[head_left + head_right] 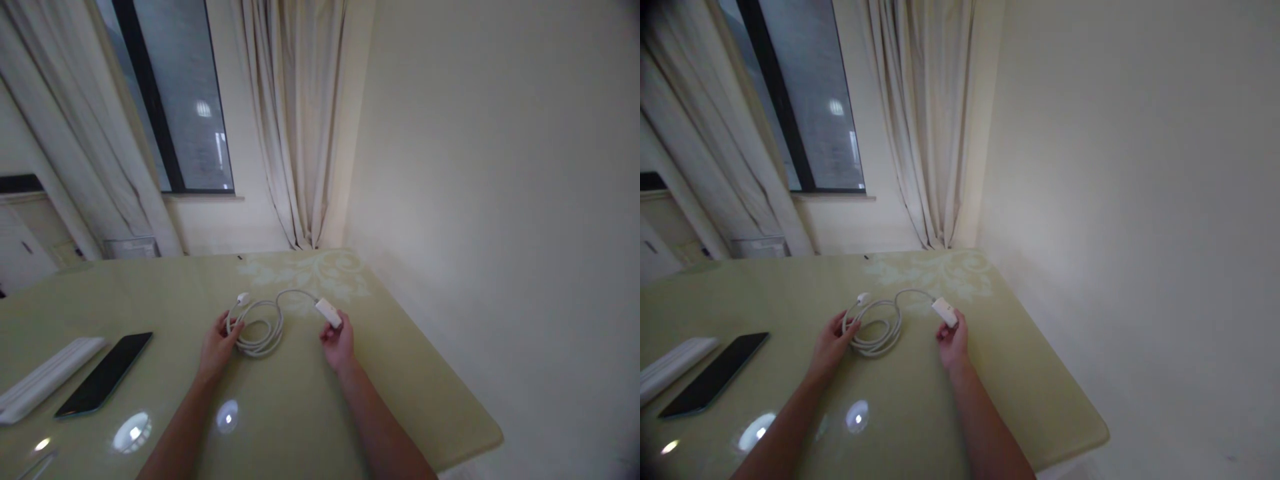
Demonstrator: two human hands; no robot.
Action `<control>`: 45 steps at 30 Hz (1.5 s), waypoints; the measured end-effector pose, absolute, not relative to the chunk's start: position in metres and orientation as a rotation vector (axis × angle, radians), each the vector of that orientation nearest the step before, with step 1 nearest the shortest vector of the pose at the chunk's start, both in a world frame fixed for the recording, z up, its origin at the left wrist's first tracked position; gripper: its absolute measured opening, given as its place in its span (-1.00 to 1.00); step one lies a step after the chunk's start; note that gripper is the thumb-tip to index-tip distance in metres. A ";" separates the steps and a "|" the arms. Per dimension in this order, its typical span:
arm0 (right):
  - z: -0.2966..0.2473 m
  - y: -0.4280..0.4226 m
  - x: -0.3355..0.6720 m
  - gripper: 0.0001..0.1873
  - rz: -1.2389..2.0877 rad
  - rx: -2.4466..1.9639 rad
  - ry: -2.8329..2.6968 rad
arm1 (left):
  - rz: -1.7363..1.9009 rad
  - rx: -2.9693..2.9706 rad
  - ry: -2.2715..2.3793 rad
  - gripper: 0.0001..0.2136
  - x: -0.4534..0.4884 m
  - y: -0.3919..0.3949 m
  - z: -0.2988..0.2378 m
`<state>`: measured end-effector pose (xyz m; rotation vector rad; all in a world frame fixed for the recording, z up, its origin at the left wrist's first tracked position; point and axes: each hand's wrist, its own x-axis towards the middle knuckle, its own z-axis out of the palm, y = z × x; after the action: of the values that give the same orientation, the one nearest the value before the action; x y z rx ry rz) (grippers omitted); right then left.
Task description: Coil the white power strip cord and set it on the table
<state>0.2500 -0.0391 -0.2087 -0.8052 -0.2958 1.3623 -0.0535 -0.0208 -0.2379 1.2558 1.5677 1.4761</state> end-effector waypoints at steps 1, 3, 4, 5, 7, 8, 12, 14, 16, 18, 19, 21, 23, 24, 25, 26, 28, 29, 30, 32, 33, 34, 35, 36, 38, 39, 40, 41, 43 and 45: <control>-0.207 -0.038 0.256 -0.75 1.363 -0.801 -0.276 | 1.485 1.243 1.547 -0.26 -0.053 -0.024 -0.238; -0.204 -0.036 0.261 -0.77 1.375 -0.799 -0.230 | 1.493 1.226 1.514 -0.26 -0.053 -0.029 -0.238; -0.202 -0.035 0.262 -0.78 1.378 -0.790 -0.215 | 1.494 1.221 1.501 -0.26 -0.052 -0.030 -0.237; -0.200 -0.035 0.261 -0.78 1.383 -0.780 -0.200 | 1.497 1.218 1.489 -0.26 -0.051 -0.031 -0.237; -0.198 -0.035 0.259 -0.77 1.405 -0.756 -0.180 | 1.510 1.210 1.465 -0.24 -0.047 -0.031 -0.237; -0.197 -0.035 0.258 -0.76 1.420 -0.744 -0.175 | 1.522 1.205 1.452 -0.24 -0.044 -0.030 -0.236; -0.198 -0.033 0.255 -0.77 1.465 -0.701 -0.168 | 1.561 1.198 1.390 -0.26 -0.035 -0.028 -0.234; -0.200 -0.030 0.255 -0.77 1.468 -0.703 -0.161 | 1.565 1.189 1.365 -0.29 -0.033 -0.028 -0.233; -0.203 -0.028 0.255 -0.74 1.471 -0.730 -0.152 | 1.570 1.163 1.340 -0.32 -0.032 -0.030 -0.232; -0.204 -0.027 0.255 -0.68 1.479 -0.767 -0.151 | 1.579 1.127 1.307 -0.35 -0.031 -0.031 -0.231; -0.204 -0.027 0.256 -0.65 1.487 -0.780 -0.152 | 1.583 1.108 1.288 -0.36 -0.031 -0.032 -0.230; -0.203 -0.027 0.258 -0.60 1.499 -0.797 -0.143 | 1.582 1.079 1.254 -0.37 -0.030 -0.034 -0.228; -0.200 -0.029 0.260 -0.59 1.510 -0.794 -0.103 | 1.572 1.064 1.230 -0.38 -0.029 -0.037 -0.224; -0.199 -0.029 0.261 -0.60 1.509 -0.786 -0.082 | 1.566 1.063 1.223 -0.40 -0.029 -0.038 -0.223; -0.197 -0.030 0.263 -0.62 1.505 -0.774 -0.071 | 1.559 1.066 1.220 -0.41 -0.029 -0.039 -0.221; -0.195 -0.030 0.264 -0.66 1.497 -0.758 -0.072 | 1.553 1.072 1.222 -0.43 -0.028 -0.039 -0.219; -0.193 -0.029 0.265 -0.75 1.472 -0.723 -0.107 | 1.543 1.093 1.246 -0.43 -0.028 -0.039 -0.217; -0.192 -0.029 0.265 -0.79 1.460 -0.707 -0.131 | 1.539 1.110 1.267 -0.41 -0.029 -0.039 -0.217; -0.191 -0.028 0.264 -0.83 1.453 -0.694 -0.157 | 1.537 1.130 1.293 -0.38 -0.029 -0.038 -0.217; -0.191 -0.027 0.261 -0.85 1.445 -0.687 -0.207 | 1.529 1.181 1.359 -0.36 -0.031 -0.035 -0.219; -0.192 -0.027 0.259 -0.85 1.444 -0.692 -0.232 | 1.523 1.206 1.402 -0.37 -0.032 -0.034 -0.220; -0.193 -0.027 0.256 -0.85 1.448 -0.702 -0.256 | 1.513 1.228 1.452 -0.40 -0.033 -0.033 -0.222; -0.195 -0.027 0.253 -0.85 1.456 -0.718 -0.277 | 1.501 1.244 1.512 -0.43 -0.035 -0.032 -0.224; -0.196 -0.028 0.250 -0.85 1.469 -0.738 -0.296 | 1.487 1.255 1.579 -0.47 -0.037 -0.031 -0.226; -0.199 -0.029 0.244 -0.84 1.499 -0.788 -0.330 | 1.453 1.267 1.708 -0.55 -0.040 -0.031 -0.228; -0.201 -0.030 0.242 -0.83 1.509 -0.815 -0.344 | 1.436 1.272 1.760 -0.59 -0.041 -0.032 -0.228; -0.201 -0.031 0.240 -0.80 1.514 -0.840 -0.356 | 1.420 1.274 1.801 -0.61 -0.042 -0.032 -0.228; -0.202 -0.031 0.239 -0.78 1.514 -0.862 -0.366 | 1.408 1.274 1.832 -0.62 -0.041 -0.032 -0.228; -0.204 -0.032 0.239 -0.75 1.506 -0.890 -0.378 | 1.393 1.259 1.870 -0.55 -0.040 -0.033 -0.226; -0.206 -0.031 0.240 -0.75 1.502 -0.899 -0.370 | 1.391 1.229 1.871 -0.44 -0.038 -0.033 -0.225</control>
<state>0.2402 -0.0311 -0.2057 -0.8995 -0.3704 1.5022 -0.0379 -0.0327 -0.2246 1.2288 1.8711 1.3911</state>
